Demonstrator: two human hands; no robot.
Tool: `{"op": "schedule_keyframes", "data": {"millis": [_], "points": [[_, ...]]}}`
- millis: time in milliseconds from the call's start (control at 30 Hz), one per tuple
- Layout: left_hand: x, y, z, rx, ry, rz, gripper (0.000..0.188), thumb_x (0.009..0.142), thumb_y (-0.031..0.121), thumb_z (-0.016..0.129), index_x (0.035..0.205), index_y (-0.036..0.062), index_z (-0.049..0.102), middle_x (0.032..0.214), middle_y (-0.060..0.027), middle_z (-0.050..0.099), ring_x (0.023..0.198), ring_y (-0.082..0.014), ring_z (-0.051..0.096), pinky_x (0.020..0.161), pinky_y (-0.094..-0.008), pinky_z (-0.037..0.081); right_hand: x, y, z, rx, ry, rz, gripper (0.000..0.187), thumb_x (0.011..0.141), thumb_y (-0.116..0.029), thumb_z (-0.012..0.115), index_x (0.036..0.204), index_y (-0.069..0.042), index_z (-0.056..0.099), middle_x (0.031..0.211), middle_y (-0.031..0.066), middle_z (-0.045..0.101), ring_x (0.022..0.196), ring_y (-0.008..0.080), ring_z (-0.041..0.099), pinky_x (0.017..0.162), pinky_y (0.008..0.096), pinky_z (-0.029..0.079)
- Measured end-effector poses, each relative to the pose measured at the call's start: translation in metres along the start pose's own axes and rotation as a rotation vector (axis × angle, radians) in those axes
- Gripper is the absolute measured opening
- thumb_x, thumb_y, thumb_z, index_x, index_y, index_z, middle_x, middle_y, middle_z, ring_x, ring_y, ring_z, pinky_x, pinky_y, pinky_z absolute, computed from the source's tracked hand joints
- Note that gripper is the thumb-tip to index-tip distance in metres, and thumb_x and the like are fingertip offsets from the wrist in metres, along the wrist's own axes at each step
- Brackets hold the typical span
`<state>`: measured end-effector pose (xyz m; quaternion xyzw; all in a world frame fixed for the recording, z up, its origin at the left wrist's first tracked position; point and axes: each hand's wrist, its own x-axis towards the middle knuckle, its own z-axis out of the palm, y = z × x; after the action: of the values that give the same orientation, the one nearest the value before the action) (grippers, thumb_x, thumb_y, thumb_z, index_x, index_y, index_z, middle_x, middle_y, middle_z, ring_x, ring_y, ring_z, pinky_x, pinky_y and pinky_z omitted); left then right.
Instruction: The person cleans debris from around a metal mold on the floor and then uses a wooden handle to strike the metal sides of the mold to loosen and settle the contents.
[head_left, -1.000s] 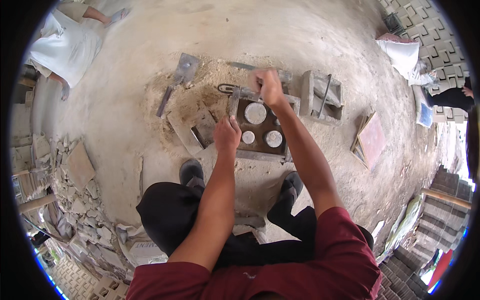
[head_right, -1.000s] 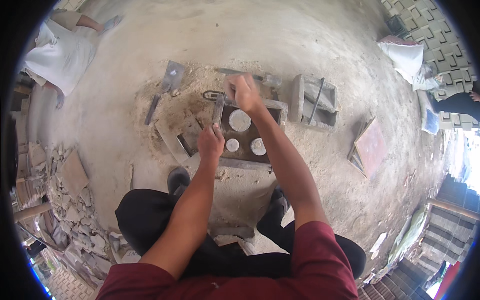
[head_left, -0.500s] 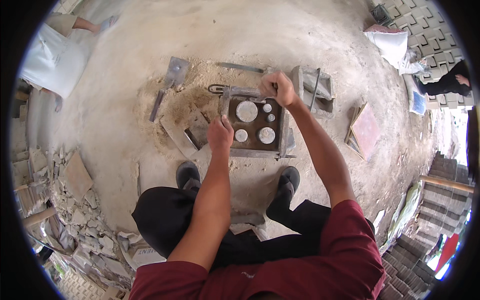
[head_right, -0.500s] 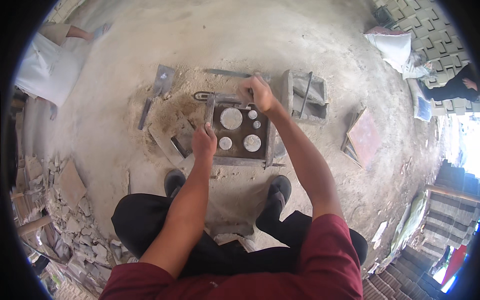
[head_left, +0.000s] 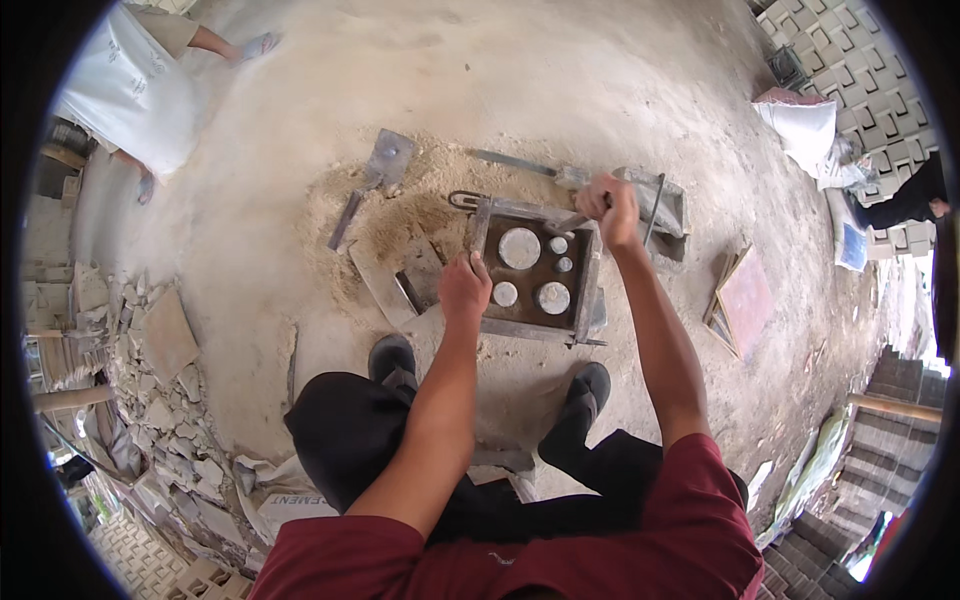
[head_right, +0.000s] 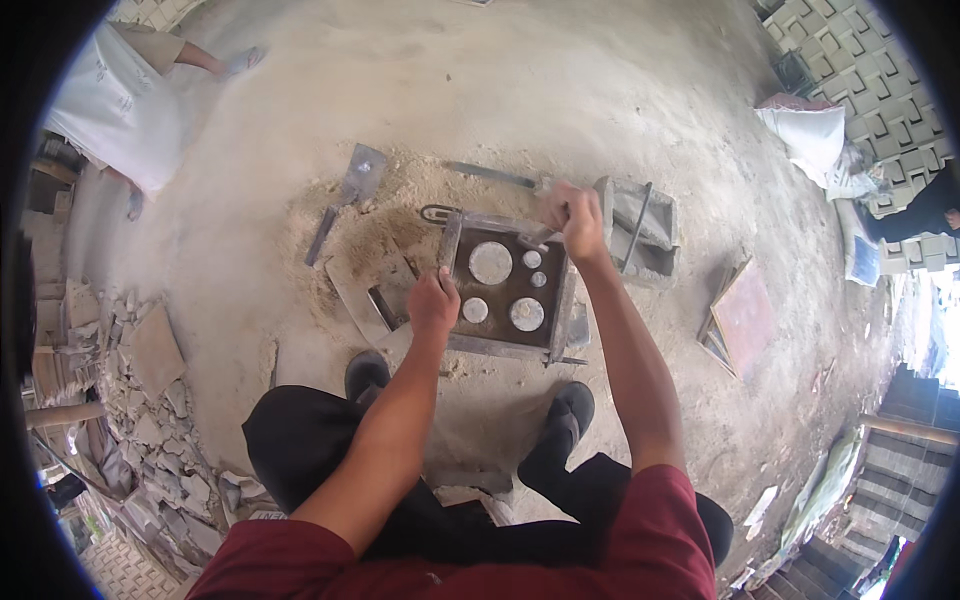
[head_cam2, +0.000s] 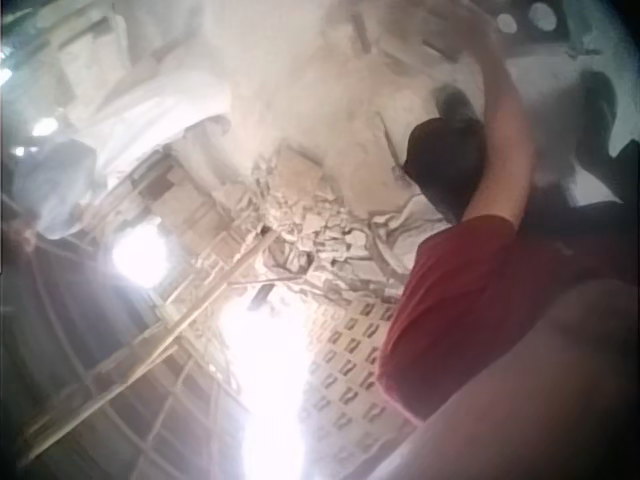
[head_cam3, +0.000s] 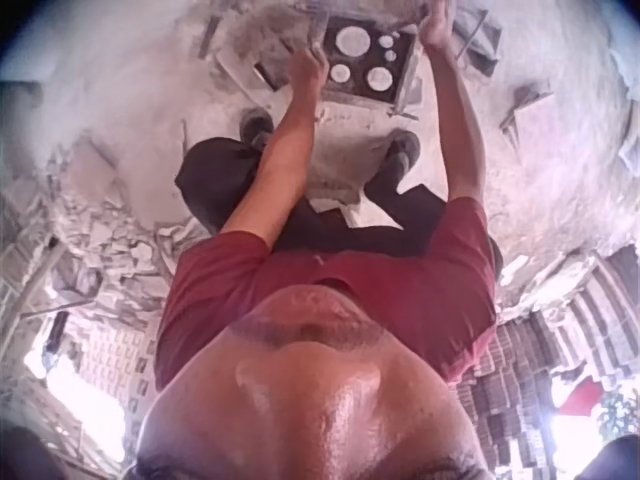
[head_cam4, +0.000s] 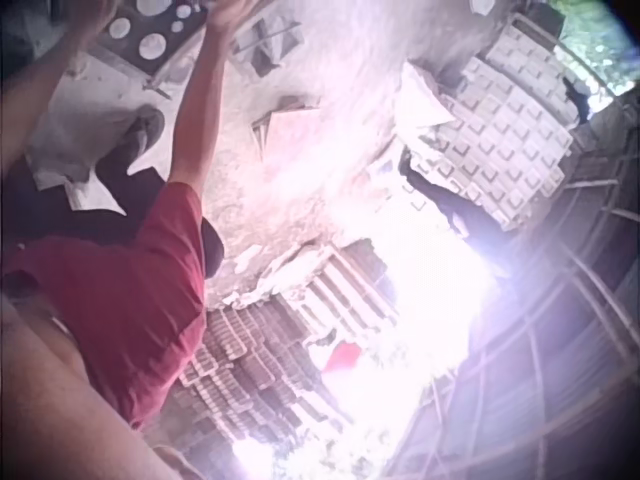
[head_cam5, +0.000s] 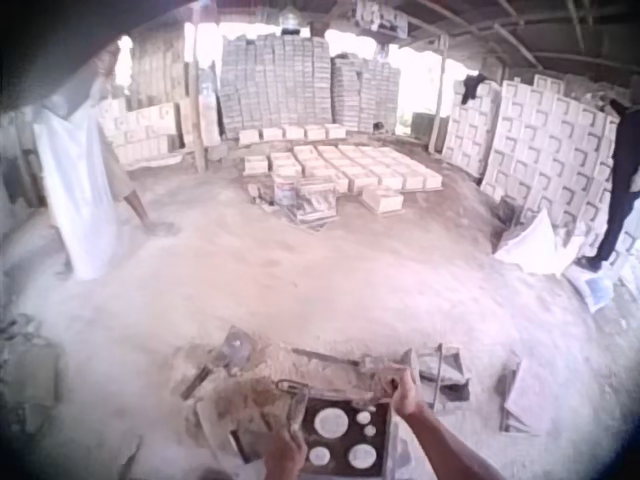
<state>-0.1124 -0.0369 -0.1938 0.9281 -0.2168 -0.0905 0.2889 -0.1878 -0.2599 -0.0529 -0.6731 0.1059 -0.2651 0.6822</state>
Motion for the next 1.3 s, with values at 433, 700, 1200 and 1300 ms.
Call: {"op": "schedule_keyframes", "data": {"millis": [433,700,1200,1300], "points": [[-0.001,0.002,-0.002,-0.009,0.025,-0.011,0.036,0.096,0.033,0.041,0.094,0.0033,0.061,0.092,-0.0178,0.064,0.089,-0.0372,0.061,0.077,-0.0485,0.048,-0.012,0.004,0.020,-0.046,0.329,-0.080,0.044,0.097,-0.024,0.046,0.056,-0.010,0.036,0.049,-0.0037,0.032,0.044,0.0065,0.026,0.043,0.0268,0.018],[0.001,-0.004,0.001,0.011,0.070,0.038,0.035,0.095,0.031,0.042,0.091,0.0024,0.061,0.088,-0.0196,0.064,0.083,-0.0391,0.061,0.073,-0.0485,0.049,-0.002,-0.006,0.031,-0.092,0.303,0.062,0.038,0.092,-0.012,0.046,0.054,-0.008,0.043,0.053,-0.0039,0.037,0.047,0.0063,0.028,0.045,0.0263,0.022],[-0.002,0.001,-0.006,0.064,0.012,-0.006,0.038,0.096,0.032,0.040,0.090,0.0022,0.061,0.093,-0.0190,0.064,0.088,-0.0385,0.060,0.076,-0.0489,0.048,-0.033,-0.027,0.031,-0.063,0.593,-0.023,0.032,0.092,-0.012,0.052,0.062,0.001,0.053,0.053,-0.0073,0.040,0.048,0.0019,0.034,0.043,0.0248,0.026],[-0.003,0.008,-0.003,0.029,0.012,0.025,0.038,0.096,0.032,0.040,0.089,0.0016,0.061,0.091,-0.0197,0.064,0.086,-0.0390,0.061,0.075,-0.0493,0.048,-0.038,-0.017,0.022,-0.229,0.681,-0.029,0.038,0.095,-0.018,0.051,0.060,-0.002,0.051,0.052,-0.0067,0.039,0.047,0.0023,0.033,0.042,0.0249,0.023]]}}
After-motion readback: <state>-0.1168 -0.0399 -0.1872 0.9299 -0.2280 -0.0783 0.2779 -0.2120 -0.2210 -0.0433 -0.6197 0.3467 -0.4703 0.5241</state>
